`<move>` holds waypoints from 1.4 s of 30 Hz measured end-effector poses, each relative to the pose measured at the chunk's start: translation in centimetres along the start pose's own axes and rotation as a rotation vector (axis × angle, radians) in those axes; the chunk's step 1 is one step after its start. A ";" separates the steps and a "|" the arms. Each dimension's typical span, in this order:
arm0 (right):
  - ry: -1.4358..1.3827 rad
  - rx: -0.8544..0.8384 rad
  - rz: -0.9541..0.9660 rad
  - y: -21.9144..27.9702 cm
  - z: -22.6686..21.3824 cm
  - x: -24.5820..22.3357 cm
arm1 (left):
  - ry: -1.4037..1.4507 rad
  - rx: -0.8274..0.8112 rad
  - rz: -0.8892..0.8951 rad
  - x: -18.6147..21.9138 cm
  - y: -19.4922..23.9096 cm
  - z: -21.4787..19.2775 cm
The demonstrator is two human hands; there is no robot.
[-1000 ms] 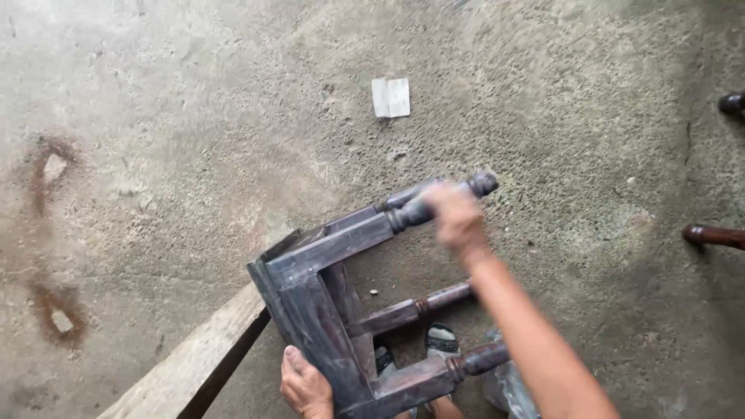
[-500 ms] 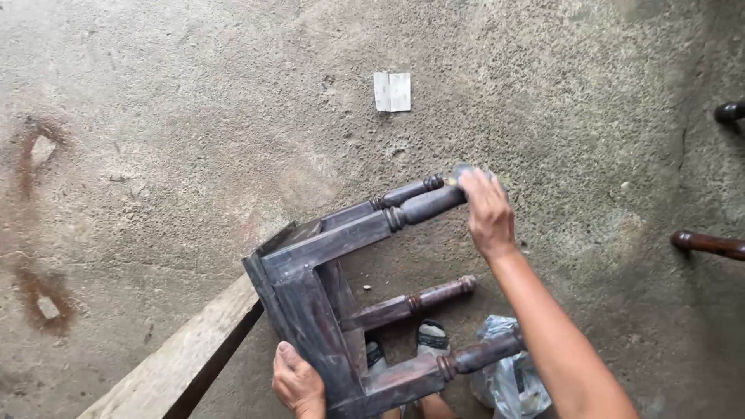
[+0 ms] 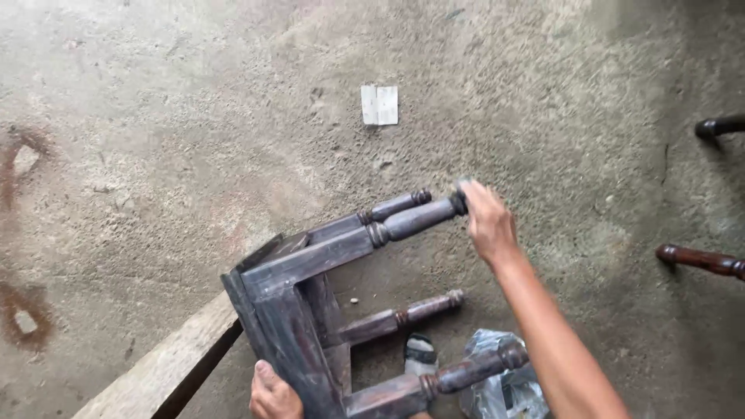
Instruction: The person sands a dark wooden stool using a sanding block. They work on the top frame, the legs, and the underside of the stool, repositioning the stool to access different areas.
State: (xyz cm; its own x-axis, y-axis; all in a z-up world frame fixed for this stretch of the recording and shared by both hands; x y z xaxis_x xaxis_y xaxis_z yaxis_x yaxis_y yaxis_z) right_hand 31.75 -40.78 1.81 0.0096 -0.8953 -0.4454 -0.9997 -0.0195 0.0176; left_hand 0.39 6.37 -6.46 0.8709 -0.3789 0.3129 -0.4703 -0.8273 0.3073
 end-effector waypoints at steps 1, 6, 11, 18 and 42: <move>-0.069 0.173 -0.206 1.0 -0.9 -0.7 | 0.018 0.026 -0.009 -0.4 -0.2 0.6; -0.063 0.101 -0.111 -0.6 0.3 -0.6 | -0.057 0.037 -0.037 0.6 0.2 -1.3; -0.022 0.061 -0.088 -0.4 1.6 -0.4 | -0.033 0.113 -0.055 -2.1 -0.4 1.3; -0.021 0.136 -0.101 -0.7 2.1 -2.1 | -0.016 0.058 -0.012 0.7 0.1 -1.2; -0.478 0.019 -0.069 4.6 3.5 -15.8 | 0.055 -0.015 0.026 4.0 1.0 -2.3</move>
State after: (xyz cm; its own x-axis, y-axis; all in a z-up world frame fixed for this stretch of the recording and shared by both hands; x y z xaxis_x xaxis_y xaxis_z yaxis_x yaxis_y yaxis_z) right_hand 26.95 -25.13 5.82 0.0679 -0.5872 -0.8066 -0.9974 -0.0597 -0.0405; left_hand 3.05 4.99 -2.81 0.8495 -0.3765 0.3697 -0.4951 -0.8111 0.3114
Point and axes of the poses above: each hand's wrist, its own y-axis away from the middle knuckle, its own z-axis out of the palm, x = y × z, the point moved 7 cm from there along -y, towards the middle knuckle, and after that the axes turned 3 degrees about -z, right-handed, at the moved point
